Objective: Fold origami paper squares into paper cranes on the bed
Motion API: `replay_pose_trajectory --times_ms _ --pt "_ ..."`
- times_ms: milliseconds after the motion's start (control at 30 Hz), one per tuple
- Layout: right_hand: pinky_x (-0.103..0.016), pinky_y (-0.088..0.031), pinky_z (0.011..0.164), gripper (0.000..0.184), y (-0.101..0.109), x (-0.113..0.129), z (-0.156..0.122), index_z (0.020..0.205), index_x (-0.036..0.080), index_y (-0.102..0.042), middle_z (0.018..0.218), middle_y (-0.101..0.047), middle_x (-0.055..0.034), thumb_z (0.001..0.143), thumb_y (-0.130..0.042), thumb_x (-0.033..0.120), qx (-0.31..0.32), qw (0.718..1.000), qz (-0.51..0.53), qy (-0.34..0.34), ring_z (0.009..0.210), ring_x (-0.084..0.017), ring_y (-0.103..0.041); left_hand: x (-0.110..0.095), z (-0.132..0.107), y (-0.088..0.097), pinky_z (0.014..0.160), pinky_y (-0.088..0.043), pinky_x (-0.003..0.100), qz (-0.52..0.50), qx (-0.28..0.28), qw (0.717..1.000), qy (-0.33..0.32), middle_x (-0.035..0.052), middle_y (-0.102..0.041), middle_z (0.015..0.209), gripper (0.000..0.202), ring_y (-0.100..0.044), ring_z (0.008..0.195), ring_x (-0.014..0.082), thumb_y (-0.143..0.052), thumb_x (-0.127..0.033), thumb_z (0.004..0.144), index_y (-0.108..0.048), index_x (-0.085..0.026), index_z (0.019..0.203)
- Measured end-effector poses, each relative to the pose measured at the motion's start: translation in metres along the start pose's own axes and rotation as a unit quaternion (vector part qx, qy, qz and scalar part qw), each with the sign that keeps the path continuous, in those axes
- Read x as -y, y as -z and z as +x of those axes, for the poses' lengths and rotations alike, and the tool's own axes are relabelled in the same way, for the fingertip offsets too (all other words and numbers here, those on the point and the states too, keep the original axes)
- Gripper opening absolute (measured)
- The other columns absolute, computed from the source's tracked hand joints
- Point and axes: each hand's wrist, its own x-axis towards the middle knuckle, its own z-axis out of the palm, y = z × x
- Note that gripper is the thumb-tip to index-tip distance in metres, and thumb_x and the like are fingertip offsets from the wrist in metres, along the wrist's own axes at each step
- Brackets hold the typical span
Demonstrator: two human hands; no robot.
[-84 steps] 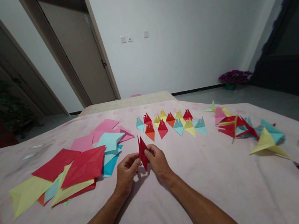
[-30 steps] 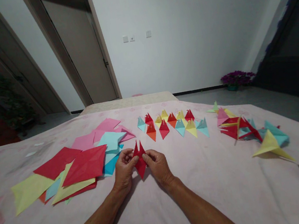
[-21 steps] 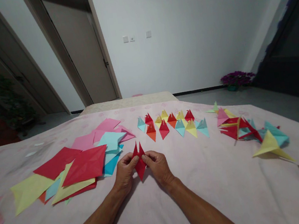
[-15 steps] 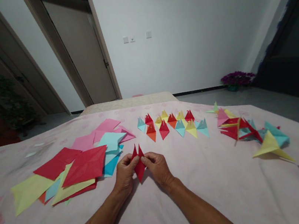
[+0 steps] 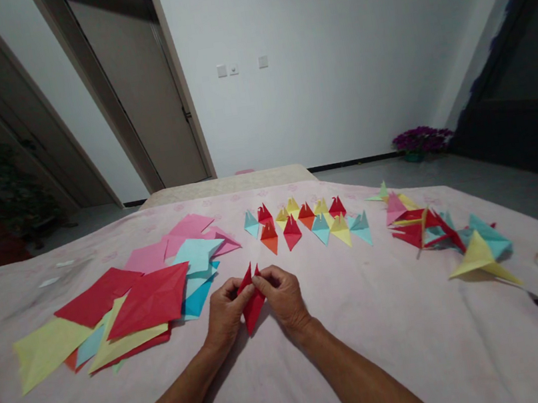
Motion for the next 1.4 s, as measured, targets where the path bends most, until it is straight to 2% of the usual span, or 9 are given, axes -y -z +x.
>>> replay_pose_trajectory --times_ms 233,367,467,600,767,1167,1400 --pt "-0.027 -0.046 0.066 0.018 0.0015 0.0011 0.0011 0.076 0.017 -0.069 0.073 -0.066 -0.0011 0.074 -0.073 0.035 -0.011 1.000 0.018 0.000 0.068 -0.015 -0.058 -0.0030 -0.0012 0.0003 0.061 -0.041 0.023 0.048 0.034 0.998 -0.023 0.0011 -0.064 0.068 0.021 -0.055 0.064 0.0141 -0.073 -0.036 0.076 -0.070 -0.015 0.072" --pt "-0.025 -0.042 0.059 0.021 0.0034 0.0019 0.0027 0.069 0.017 -0.066 0.064 -0.061 0.0014 0.075 -0.073 0.037 -0.025 1.000 0.020 0.002 0.061 -0.013 -0.052 -0.0042 -0.0023 -0.0005 0.060 -0.040 0.023 0.062 0.049 0.996 -0.032 0.0006 -0.062 0.067 0.022 -0.054 0.063 0.0136 -0.071 -0.036 0.077 -0.070 -0.015 0.071" --pt "-0.025 -0.040 0.056 0.024 0.0055 0.0028 0.0044 0.066 0.018 -0.064 0.060 -0.058 0.0025 0.074 -0.073 0.038 -0.015 1.000 0.023 -0.002 0.057 -0.012 -0.049 -0.0049 -0.0029 -0.0013 0.059 -0.039 0.024 0.066 0.049 0.996 -0.027 0.0005 -0.062 0.066 0.023 -0.053 0.062 0.0137 -0.071 -0.037 0.077 -0.069 -0.015 0.070" --pt "-0.025 -0.044 0.061 0.022 0.0065 0.0031 0.0068 0.073 0.017 -0.067 0.068 -0.064 0.0005 0.071 -0.075 0.038 0.013 0.999 0.039 -0.022 0.063 -0.013 -0.054 -0.0042 -0.0036 -0.0003 0.060 -0.040 0.024 0.066 0.047 0.996 -0.025 0.0011 -0.062 0.067 0.022 -0.054 0.063 0.0144 -0.071 -0.036 0.077 -0.069 -0.016 0.069" --pt "-0.026 -0.045 0.063 0.019 0.0063 0.0010 0.0067 0.072 0.017 -0.069 0.069 -0.066 -0.0002 0.070 -0.077 0.034 0.042 0.997 0.050 -0.042 0.064 -0.014 -0.057 -0.0015 -0.0036 0.0010 0.062 -0.041 0.024 0.078 0.055 0.995 -0.041 0.0011 -0.062 0.069 0.020 -0.055 0.065 0.0149 -0.068 -0.034 0.079 -0.070 -0.016 0.071" --pt "-0.025 -0.042 0.060 0.020 0.0050 -0.0029 0.0057 0.069 0.016 -0.068 0.066 -0.063 0.0012 0.073 -0.076 0.034 0.028 0.999 0.022 -0.030 0.062 -0.013 -0.054 -0.0032 -0.0049 -0.0007 0.061 -0.040 0.025 0.109 0.038 0.992 -0.059 0.0009 -0.059 0.068 0.021 -0.054 0.065 0.0151 -0.068 -0.034 0.079 -0.068 -0.016 0.068" --pt "-0.023 -0.038 0.055 0.025 0.0070 -0.0028 0.0057 0.064 0.016 -0.063 0.061 -0.058 0.0025 0.074 -0.075 0.035 0.014 1.000 0.002 -0.013 0.058 -0.011 -0.048 -0.0005 -0.0073 -0.0026 0.062 -0.039 0.025 0.145 0.048 0.984 -0.088 0.0001 -0.055 0.068 0.028 -0.052 0.066 0.0143 -0.060 -0.037 0.087 -0.066 -0.016 0.069"
